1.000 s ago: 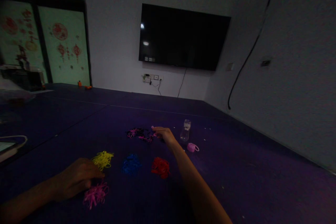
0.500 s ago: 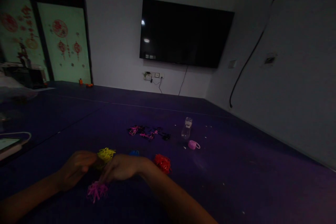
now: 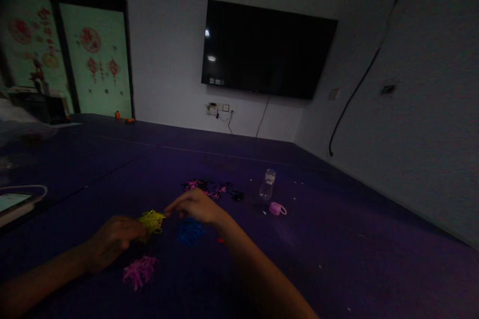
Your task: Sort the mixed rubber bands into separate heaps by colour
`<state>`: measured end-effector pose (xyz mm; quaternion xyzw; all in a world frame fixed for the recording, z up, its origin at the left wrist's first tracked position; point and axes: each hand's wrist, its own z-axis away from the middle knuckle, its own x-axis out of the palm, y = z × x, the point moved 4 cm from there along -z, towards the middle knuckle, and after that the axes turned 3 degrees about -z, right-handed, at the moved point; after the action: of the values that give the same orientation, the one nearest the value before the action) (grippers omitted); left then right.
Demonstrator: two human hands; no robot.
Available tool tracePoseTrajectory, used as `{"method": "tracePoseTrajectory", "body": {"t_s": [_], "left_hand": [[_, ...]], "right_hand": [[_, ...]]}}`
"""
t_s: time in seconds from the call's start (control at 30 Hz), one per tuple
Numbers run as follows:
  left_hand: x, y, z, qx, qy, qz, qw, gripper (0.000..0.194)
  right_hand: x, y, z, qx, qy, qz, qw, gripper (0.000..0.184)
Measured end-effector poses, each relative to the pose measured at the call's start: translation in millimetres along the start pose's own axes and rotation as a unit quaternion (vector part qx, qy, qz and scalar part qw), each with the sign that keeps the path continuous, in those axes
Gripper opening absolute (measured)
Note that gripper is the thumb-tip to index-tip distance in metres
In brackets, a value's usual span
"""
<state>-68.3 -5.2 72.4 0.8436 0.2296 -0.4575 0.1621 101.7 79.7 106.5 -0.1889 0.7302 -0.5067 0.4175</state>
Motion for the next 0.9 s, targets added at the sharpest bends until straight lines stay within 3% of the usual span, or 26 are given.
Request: {"method": "tracePoseTrajectory", "body": {"t_s": [0.07,0.13,0.17,0.23,0.3,0.43,0.67,0.9], "left_hand": [[-1.8,1.8,-0.4,-0.008,0.001,0.000,1.000,0.065],[-1.9,2.8,0.0,-0.016,-0.007,-0.002,1.000,0.064],[-1.9,3.3,0.3,-0.017,-0.008,0.000,1.000,0.064],[-1.7,3.5,0.9,-0.017,-0.008,0.002,1.000,0.065],[-1.5,3.0,1.5,-0.017,-0.005,0.003,1.000,0.063],[-0.1,0.7,2.6,-0.022,-0.008,0.008,1.000,0.061],[1.5,-0.6,3.4,-0.021,-0.016,0.014,1.000,0.060],[0.4,1.2,3.2,-0.024,-0.013,0.009,1.000,0.060]], "right_hand": [[-35.1,15.6,4.0,-0.009,0.130,0.036,0.991,0.035],[-70.9,35.7,16.4,-0.016,0.267,0.103,0.958,0.036],[-85.8,46.3,24.6,-0.017,0.317,0.147,0.937,0.035],[-106.0,67.5,39.5,-0.010,0.355,0.233,0.905,0.036],[-114.9,86.2,49.5,-0.001,0.340,0.298,0.892,0.038],[-111.8,108.7,51.7,-0.003,0.276,0.368,0.888,0.038],[-107.1,115.8,43.3,-0.019,0.226,0.378,0.898,0.034],[-111.2,124.3,41.8,0.015,0.200,0.413,0.889,0.040]]}}
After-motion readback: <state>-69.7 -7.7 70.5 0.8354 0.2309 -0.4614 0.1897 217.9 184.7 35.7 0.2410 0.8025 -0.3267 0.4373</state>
